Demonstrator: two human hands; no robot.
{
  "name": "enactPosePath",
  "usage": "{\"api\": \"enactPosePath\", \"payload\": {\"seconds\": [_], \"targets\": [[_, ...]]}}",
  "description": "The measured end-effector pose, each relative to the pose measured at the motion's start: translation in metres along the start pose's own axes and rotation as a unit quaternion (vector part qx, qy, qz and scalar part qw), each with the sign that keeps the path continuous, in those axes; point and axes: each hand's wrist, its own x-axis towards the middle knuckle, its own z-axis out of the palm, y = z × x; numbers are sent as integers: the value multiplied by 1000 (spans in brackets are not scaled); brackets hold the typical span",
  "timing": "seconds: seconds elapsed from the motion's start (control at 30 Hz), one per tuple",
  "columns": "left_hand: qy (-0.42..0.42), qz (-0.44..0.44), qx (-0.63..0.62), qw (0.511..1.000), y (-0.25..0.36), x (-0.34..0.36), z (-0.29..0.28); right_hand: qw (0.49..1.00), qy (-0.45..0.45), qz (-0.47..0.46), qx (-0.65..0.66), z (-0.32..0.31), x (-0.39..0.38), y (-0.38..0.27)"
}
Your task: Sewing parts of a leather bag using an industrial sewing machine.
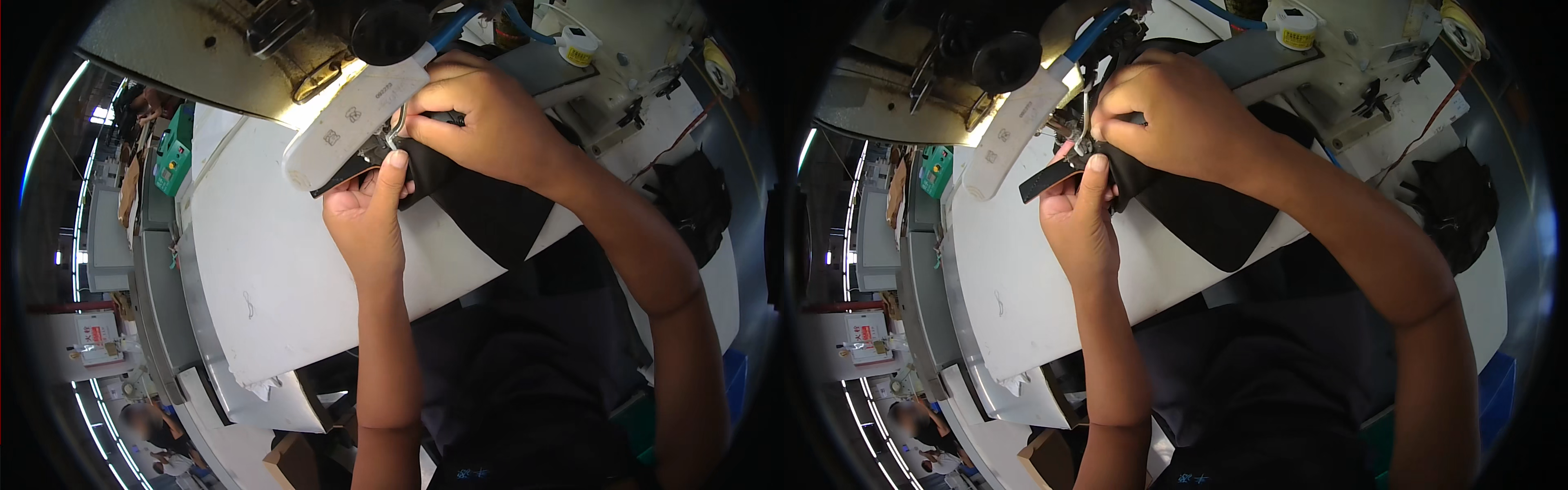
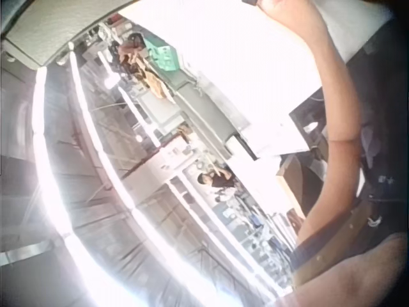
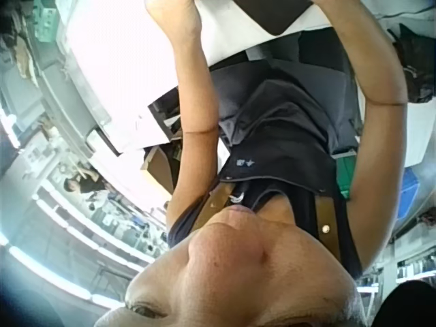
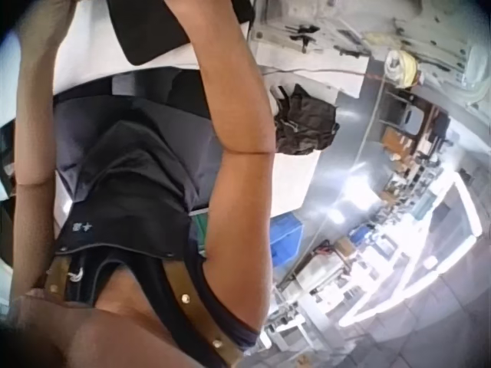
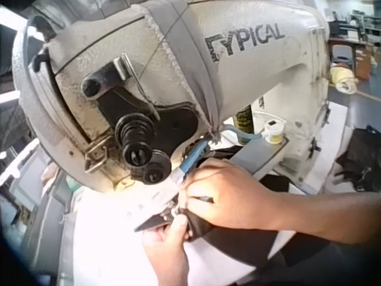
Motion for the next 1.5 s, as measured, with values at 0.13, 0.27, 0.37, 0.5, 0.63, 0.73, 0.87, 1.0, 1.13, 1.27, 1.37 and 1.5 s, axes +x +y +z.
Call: {"api": "enactPosePath", "payload": {"seconds": [0.13,0.27,0.37,0.5,0.63,0.73,0.87,1.0,1.13,1.27,1.37,1.5], "targets": [[-34,-5,-16,999,-3,6,-8,1000,2,8,-6,1,0,0],[-30,-3,-29,999,-9,5,-7,1000,3,-4,-15,2,1,0],[-8,9,-56,998,-13,3,-2,1000,9,-11,-19,3,1,0],[37,25,-61,997,-11,-1,5,1000,19,-11,-3,3,2,-2],[64,23,-75,995,-11,-1,13,999,32,-8,-8,4,1,-1],[78,4,-60,995,-11,-3,14,999,34,-8,-11,3,2,-1],[65,15,-55,996,-11,-2,13,999,40,0,-15,6,1,0],[68,36,-39,996,-12,-3,19,999,41,1,-26,4,1,-1],[71,38,-21,996,-17,-5,17,999,36,1,-32,5,-1,0],[64,55,5,996,-18,-5,16,999,19,10,-31,4,-2,-1],[62,58,39,996,-17,-3,16,999,-30,-2,-24,-6,-8,-2],[51,52,-1,997,-14,-4,18,999,-46,-11,3,-6,-2,6]]}}
